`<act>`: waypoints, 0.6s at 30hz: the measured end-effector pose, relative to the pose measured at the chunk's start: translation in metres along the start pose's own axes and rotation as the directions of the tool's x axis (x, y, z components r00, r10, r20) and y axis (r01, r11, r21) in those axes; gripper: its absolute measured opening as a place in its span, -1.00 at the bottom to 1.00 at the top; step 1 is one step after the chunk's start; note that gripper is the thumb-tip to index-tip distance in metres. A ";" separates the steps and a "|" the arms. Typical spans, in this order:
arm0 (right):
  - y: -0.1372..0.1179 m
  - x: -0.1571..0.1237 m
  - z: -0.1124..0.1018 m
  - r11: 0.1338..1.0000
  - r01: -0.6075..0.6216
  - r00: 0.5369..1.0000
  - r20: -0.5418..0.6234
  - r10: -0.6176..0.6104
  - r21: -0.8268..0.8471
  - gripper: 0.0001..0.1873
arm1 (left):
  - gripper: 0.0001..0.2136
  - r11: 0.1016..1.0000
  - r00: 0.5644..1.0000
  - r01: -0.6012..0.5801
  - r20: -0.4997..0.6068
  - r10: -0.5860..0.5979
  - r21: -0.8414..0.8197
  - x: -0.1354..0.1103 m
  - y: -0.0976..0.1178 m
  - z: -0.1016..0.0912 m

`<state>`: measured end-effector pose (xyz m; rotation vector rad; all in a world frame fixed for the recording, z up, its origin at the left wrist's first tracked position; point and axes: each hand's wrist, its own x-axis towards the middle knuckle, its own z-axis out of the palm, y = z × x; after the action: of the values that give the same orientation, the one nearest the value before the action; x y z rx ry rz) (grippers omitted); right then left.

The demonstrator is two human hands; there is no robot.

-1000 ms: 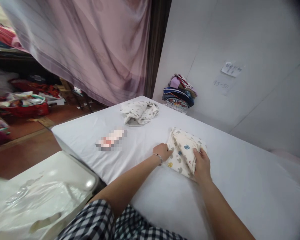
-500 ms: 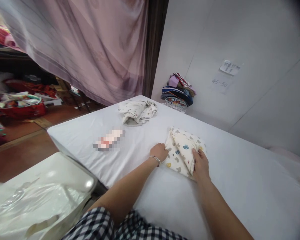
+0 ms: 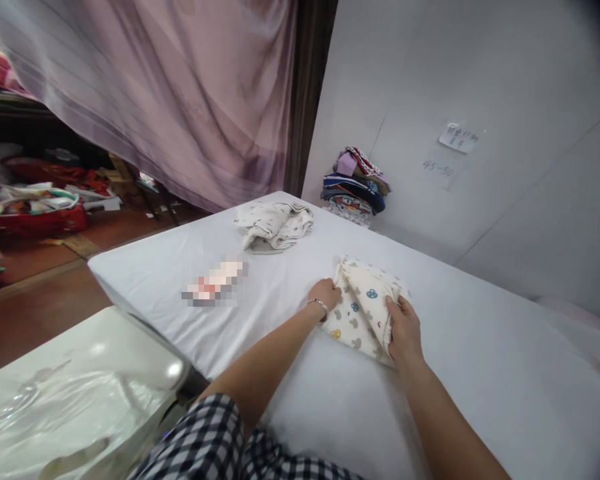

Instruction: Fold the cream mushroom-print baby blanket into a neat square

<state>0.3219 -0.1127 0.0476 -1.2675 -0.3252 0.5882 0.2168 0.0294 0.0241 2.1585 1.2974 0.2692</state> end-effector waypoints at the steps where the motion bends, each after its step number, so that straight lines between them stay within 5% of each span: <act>1: 0.001 0.001 -0.001 1.000 -0.003 1.000 -0.009 0.003 0.004 -0.50 | -0.79 1.000 1.000 -0.001 -0.016 0.001 0.004 0.000 -0.002 0.002; 12: 0.006 -0.001 -0.003 1.000 0.018 0.995 0.100 -0.016 -0.016 -0.53 | -0.74 0.999 0.997 -0.025 -0.075 0.027 0.032 -0.007 -0.005 0.000; 18: 0.012 0.003 -0.004 0.991 0.072 0.990 0.129 -0.057 -0.113 -0.47 | -0.61 0.988 0.985 0.119 0.134 -0.105 -0.099 -0.019 -0.013 -0.017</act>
<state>0.3242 -0.1120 0.0343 -1.3302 -0.5104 0.6013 0.1899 0.0245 0.0326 1.9724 1.2966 0.1475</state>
